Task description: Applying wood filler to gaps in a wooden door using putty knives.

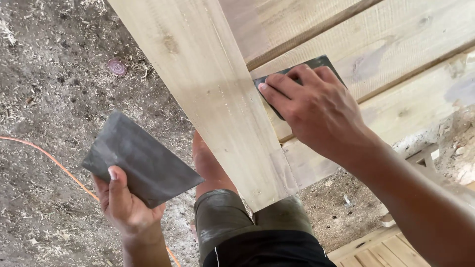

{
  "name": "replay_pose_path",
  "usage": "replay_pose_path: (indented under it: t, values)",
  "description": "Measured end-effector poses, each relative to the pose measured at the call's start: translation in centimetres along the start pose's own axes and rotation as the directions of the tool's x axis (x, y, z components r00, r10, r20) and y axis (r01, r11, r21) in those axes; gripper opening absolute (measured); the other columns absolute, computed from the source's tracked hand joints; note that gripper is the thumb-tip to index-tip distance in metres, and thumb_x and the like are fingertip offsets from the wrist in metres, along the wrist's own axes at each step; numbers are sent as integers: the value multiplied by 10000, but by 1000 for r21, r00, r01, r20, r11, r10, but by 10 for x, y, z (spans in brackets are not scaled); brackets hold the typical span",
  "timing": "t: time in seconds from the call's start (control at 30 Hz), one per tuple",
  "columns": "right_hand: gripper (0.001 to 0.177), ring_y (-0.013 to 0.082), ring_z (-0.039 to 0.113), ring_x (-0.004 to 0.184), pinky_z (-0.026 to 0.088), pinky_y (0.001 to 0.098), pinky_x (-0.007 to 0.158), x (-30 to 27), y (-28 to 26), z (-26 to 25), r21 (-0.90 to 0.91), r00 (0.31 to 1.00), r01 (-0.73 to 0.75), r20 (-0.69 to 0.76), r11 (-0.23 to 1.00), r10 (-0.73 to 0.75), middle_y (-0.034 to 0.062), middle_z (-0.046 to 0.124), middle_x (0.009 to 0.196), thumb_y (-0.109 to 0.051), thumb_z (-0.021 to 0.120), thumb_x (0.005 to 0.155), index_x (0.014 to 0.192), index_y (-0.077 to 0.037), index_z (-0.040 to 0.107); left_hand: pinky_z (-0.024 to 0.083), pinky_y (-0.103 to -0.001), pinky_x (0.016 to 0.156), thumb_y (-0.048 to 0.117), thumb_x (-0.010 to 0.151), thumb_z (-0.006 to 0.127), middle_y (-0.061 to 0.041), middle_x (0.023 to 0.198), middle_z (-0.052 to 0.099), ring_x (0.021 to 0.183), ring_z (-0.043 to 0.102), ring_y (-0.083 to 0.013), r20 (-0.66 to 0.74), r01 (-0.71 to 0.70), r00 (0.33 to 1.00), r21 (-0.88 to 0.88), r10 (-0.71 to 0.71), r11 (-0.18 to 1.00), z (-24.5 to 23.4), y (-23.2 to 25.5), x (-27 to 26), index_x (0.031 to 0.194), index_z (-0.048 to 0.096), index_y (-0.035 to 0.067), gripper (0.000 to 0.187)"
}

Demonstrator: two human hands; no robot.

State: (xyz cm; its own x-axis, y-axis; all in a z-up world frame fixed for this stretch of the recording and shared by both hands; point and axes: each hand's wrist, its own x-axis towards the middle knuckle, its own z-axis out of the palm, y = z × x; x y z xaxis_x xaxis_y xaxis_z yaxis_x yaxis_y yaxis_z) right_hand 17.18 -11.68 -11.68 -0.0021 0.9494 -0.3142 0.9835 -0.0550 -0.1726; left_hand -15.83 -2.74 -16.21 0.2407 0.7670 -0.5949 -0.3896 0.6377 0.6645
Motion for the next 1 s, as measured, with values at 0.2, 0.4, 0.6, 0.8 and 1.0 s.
replay_pose_path:
  t: [0.2,0.4,0.6,0.8,1.0]
  values:
    - [338,245,658,1047,535,432,904,-41,-11,15,27,998,11,68,1000,-13,74,718,1225,-120,661,922,1253,-72,706,613,-432,926,154,1176,550,-136,1329,632,1140,683,-253,33,-15,999,33,14,999,2,-5,-10,1460,471,48,314]
    - [382,263,640,1070,531,434,885,-80,-26,19,11,994,10,113,1000,-12,81,696,1243,-131,658,901,1274,-54,678,622,-454,951,188,1136,589,-126,1320,613,1139,673,-261,63,0,998,61,-4,998,8,-15,-13,1490,456,78,394]
    - [359,262,639,1066,530,427,874,-90,-19,21,29,998,24,58,999,-26,83,704,1230,-145,643,910,1257,-63,684,612,-464,996,215,1119,637,-112,1348,604,1167,663,-255,37,-19,999,70,17,997,8,-21,-18,1496,459,92,435]
    - [264,228,647,1004,519,408,850,-34,18,10,52,995,32,-94,998,-27,84,731,1211,-144,622,1031,1265,-82,728,607,-438,973,193,1125,647,-114,1322,627,1157,674,-253,81,-82,994,41,78,996,-2,-19,-25,1430,490,78,362]
    - [283,212,653,1076,509,402,930,-2,13,-4,-10,988,55,-147,998,-56,22,726,1243,-40,602,1022,1251,-94,758,619,-451,926,166,1142,589,-113,1319,631,1146,682,-255,-13,-51,999,17,52,999,-8,-6,-33,1443,491,84,327]
